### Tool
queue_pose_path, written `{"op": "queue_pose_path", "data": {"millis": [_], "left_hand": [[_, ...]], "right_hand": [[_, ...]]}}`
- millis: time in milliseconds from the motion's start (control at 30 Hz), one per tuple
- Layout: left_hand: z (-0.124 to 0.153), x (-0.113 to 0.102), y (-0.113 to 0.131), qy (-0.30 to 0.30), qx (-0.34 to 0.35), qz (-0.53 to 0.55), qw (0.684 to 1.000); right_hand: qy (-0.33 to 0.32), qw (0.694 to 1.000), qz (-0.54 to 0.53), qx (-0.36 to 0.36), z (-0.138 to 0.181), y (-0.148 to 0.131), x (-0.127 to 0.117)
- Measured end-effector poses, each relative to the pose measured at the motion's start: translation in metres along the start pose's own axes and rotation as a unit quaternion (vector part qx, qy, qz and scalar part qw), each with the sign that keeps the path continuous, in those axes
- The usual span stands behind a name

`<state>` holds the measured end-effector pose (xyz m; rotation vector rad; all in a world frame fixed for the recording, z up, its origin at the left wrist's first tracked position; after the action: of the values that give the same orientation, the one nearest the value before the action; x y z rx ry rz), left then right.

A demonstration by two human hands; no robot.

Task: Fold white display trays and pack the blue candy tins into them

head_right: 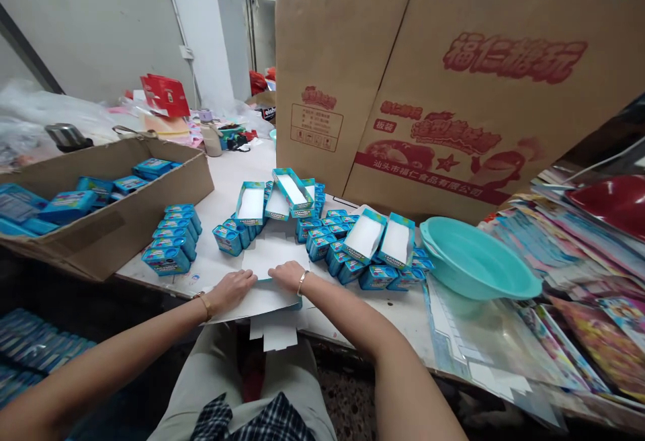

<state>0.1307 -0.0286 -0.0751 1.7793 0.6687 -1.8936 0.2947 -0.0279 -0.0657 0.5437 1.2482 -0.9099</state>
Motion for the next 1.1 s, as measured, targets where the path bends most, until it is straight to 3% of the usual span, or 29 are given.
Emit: {"op": "queue_pose_path", "data": {"millis": [133, 200, 267, 333, 367, 433, 500, 533, 600, 700, 767, 833, 900, 967, 1100], "left_hand": [[0.003, -0.030, -0.002, 0.026, -0.014, 0.033, 0.999], [0.012, -0.054, -0.004, 0.138, -0.050, 0.076, 0.986], [0.031, -0.074, -0.008, 0.314, -0.150, 0.162, 0.923], [0.050, -0.073, -0.007, 0.422, -0.280, 0.292, 0.812], [0.055, -0.064, -0.003, 0.423, -0.329, 0.374, 0.757], [0.051, -0.041, 0.016, 0.353, -0.352, 0.549, 0.671], [0.039, -0.024, 0.036, 0.282, -0.288, 0.673, 0.620], [0.032, -0.021, 0.043, 0.263, -0.244, 0.706, 0.611], [0.021, -0.018, 0.048, 0.235, -0.165, 0.740, 0.609], [0.008, -0.020, 0.047, 0.160, -0.082, 0.790, 0.587], [0.001, -0.021, 0.043, 0.125, -0.054, 0.817, 0.560], [-0.005, -0.020, 0.039, 0.101, -0.049, 0.820, 0.562], [-0.010, -0.013, 0.035, 0.067, -0.051, 0.802, 0.591], [-0.016, -0.006, 0.031, 0.047, -0.052, 0.772, 0.631], [-0.027, -0.001, 0.021, 0.108, -0.072, 0.699, 0.703]], "right_hand": [[0.007, 0.999, -0.042, 0.010, -0.005, -0.009, -0.020], [0.013, 0.998, -0.057, 0.016, 0.005, -0.012, -0.025], [0.029, 0.994, -0.097, 0.043, 0.024, -0.013, -0.024], [0.076, 0.977, -0.174, 0.097, 0.047, -0.015, -0.020], [0.108, 0.962, -0.219, 0.124, 0.058, -0.017, -0.016], [0.167, 0.928, -0.296, 0.155, 0.074, -0.024, -0.004], [0.200, 0.902, -0.349, 0.157, 0.083, -0.032, 0.010], [0.213, 0.891, -0.371, 0.154, 0.084, -0.035, 0.016], [0.247, 0.860, -0.419, 0.155, 0.081, -0.034, 0.024], [0.328, 0.781, -0.506, 0.164, 0.072, -0.021, 0.027], [0.389, 0.726, -0.542, 0.167, 0.065, -0.011, 0.027], [0.429, 0.683, -0.568, 0.160, 0.057, -0.005, 0.029], [0.432, 0.653, -0.605, 0.145, 0.049, -0.002, 0.036], [0.421, 0.643, -0.625, 0.136, 0.043, 0.001, 0.043], [0.417, 0.660, -0.603, 0.164, 0.034, 0.014, 0.051]]}}
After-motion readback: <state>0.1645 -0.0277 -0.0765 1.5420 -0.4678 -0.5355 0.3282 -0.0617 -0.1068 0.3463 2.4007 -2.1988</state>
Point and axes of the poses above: each hand's wrist, its own z-axis away from the middle knuckle, its own x-axis out of the palm, y = z × x, the point moved 4 cm from there along -z, towards the middle knuckle, and after that the axes turned 4 degrees about -z, right-handed, at the moved point
